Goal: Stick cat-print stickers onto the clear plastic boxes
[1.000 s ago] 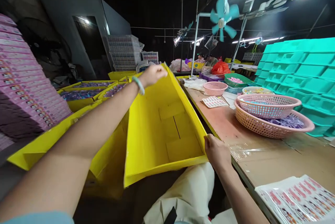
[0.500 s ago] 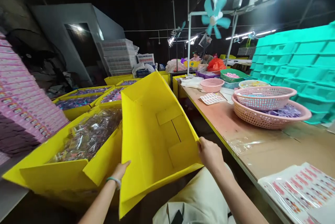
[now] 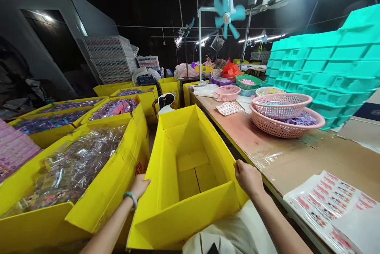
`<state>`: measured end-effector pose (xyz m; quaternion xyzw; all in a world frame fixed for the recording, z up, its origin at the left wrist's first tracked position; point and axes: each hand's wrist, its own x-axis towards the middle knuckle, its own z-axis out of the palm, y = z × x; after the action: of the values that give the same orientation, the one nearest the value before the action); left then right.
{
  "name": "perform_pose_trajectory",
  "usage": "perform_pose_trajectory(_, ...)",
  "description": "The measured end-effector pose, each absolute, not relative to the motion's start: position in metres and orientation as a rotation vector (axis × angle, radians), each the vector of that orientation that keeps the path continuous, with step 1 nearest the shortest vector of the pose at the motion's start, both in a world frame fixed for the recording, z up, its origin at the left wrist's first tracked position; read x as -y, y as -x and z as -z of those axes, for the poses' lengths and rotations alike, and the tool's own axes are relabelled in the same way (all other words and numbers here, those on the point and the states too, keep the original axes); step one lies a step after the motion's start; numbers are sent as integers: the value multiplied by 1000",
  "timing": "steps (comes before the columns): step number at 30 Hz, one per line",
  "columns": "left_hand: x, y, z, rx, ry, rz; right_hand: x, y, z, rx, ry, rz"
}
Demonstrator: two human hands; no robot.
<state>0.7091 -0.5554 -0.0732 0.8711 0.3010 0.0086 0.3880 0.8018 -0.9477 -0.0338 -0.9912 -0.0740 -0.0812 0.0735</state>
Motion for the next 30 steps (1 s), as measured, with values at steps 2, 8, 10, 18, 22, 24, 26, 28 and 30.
perform_pose_trajectory(2, 560, -730, 81, -768, -2256, -45, 949, -813, 43, 232, 2988, 227)
perform_pose_trajectory(8, 566, -793, 87, -749, -2358, -41, 949, -860, 53, 251, 3020, 220)
perform_pose_trajectory(10, 577, -814, 89, -761, -2392, -28, 946, -880, 46, 246, 3032, 237)
perform_pose_trajectory(18, 619, -847, 105, -834, -2510, -42, 917, -857, 58, 644, 2871, 570)
perform_pose_trajectory(22, 621, -837, 91, -799, -2583, -96, 931, -790, 106, 807, 2709, 574)
perform_pose_trajectory(24, 638, -834, 80, -710, -2659, -168, 946, -760, 120, 784, 2689, 477)
perform_pose_trajectory(26, 670, -835, 71, -478, -2746, -282, 959, -737, 122, 708, 2694, 362)
perform_pose_trajectory(28, 717, -836, 65, -107, -2770, -351, 969, -722, 116, 613, 2703, 279)
perform_pose_trajectory(30, 773, -831, 62, 289, -2707, -316, 978, -715, 106, 550, 2700, 241)
